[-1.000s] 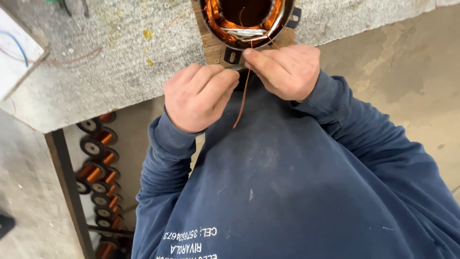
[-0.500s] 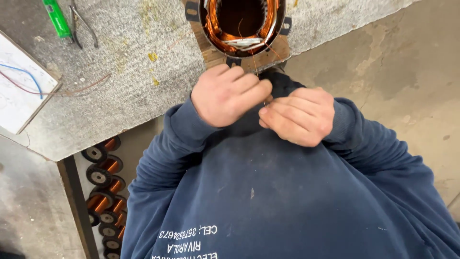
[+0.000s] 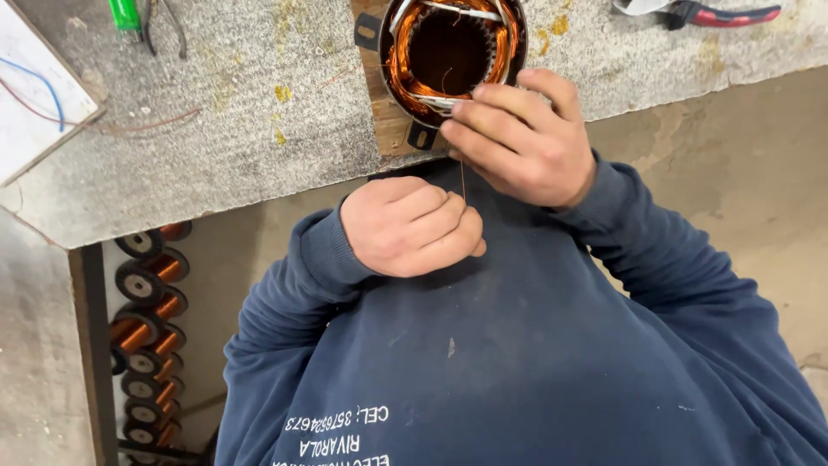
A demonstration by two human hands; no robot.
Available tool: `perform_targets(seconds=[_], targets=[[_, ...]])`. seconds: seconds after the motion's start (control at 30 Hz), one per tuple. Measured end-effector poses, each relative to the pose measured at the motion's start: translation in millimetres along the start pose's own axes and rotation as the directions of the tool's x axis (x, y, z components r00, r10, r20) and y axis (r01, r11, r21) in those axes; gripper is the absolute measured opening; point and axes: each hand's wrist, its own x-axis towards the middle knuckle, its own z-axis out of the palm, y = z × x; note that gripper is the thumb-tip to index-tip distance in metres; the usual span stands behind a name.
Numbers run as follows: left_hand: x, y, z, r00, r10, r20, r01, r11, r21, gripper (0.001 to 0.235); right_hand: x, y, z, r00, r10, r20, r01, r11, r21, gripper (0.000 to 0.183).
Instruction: Repairing and winding the copper coils of an electric motor stator using hand tools.
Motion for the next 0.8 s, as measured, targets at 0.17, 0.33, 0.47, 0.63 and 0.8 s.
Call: perform_targets(seconds=[0.17,0.33,0.47,0.63,0.8], targets=[[7.9,10.6,-12.0,0.999,-0.024,0.024,0.022,0.998,0.067,0.022,-14.6,10.0,10.1,0.991,-0.105,-0.084,0.113,0.990,0.088,0.015],[-8.5,16.0,-17.4,0.983,-0.085,-0.161,0.046,0.972,-0.229,0.017,-14.8,13.0,-0.1,0.974,-0.174,-0.141,0.189,0.977,0.102,0.016],[-2.7,16.7,7.6,0.728,-0.682,-0.074,0.643,0.717,-0.269,0.029,-12.8,9.4,-12.8,0.968,-0.206,-0.143,0.220,0.972,0.088,0.015],[-0.3,0.7,25.0,0.865,-0.501,-0.012,0.474,0.827,-0.303,0.033,-16.2,4.7,-22.2,0.965,-0.203,-0.165,0.218,0.973,0.074,0.015],[-2.3,-6.9,35.1,0.911,-0.411,-0.012,0.373,0.839,-0.396,0.028,-22.7,0.7,-30.5,0.976,-0.135,-0.174,0.148,0.987,0.068,0.016]])
